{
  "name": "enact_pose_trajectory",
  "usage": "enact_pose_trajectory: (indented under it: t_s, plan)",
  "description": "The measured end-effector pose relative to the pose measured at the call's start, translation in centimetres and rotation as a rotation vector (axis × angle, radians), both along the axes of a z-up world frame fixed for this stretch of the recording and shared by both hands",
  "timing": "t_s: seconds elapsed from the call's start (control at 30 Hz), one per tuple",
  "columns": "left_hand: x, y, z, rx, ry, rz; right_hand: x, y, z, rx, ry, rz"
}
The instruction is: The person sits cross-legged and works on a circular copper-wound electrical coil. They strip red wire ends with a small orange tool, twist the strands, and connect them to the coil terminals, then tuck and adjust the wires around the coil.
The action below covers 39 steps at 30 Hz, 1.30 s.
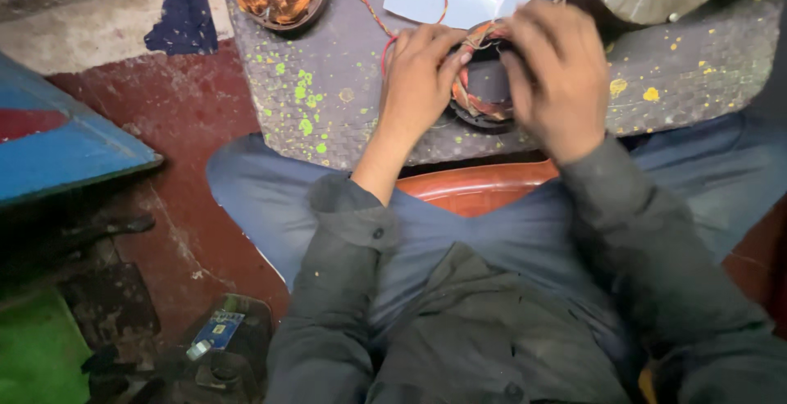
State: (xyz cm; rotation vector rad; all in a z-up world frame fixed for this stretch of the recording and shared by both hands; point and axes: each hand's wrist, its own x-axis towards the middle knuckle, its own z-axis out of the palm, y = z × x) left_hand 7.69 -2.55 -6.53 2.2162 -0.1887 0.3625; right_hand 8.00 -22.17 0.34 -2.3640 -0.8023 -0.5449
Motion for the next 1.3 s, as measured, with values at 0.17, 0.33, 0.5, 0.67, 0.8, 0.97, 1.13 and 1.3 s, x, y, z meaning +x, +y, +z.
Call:
enact_pose_trajectory:
  t_s: [0.17,0.33,0.5,0.67,0.8,0.97,1.13,1.3]
  plan:
    - [0.1,-0.1,-1.3,-0.108,0.033,0.044,2.6,0.4,-1.3,-0.095,0.023,0.009]
    - [0.2,0.2,-0.8,-0.128,-0.009,0.027,0.4,-0.9,-0.7,0.314,0.569,0.092]
    - [-0.3,0.2,0.6,-0.059,0.029,-0.025,2.1,-1.4,-1.2,0.787,0.985,0.164]
    - [-0.3,-0.4,0.5,-0.017,-0.012,0.020,2.6,-1.2,-1.4,0.840,0.836,0.330]
    - [0.9,-0.8,-0.4,0.005,-0.001,0.025,1.5,-1.4,-2.5,0.435,0.548,0.121]
    - [0.5,-1.0,-0.5,0.016,-0.046,-0.004,1.3,2.7,-0.3,0.098,0.234,0.009]
    - [0.5,-0.1,-0.2,-0.086,-0.036,0.015,1.5,3.5,-0.6,-0.028,0.107,-0.044]
    - [-0.7,-0.6,0.5,-0.075,-0.007,0.009,2.2,3.9,-0.9,-0.082,0.119,-0.110]
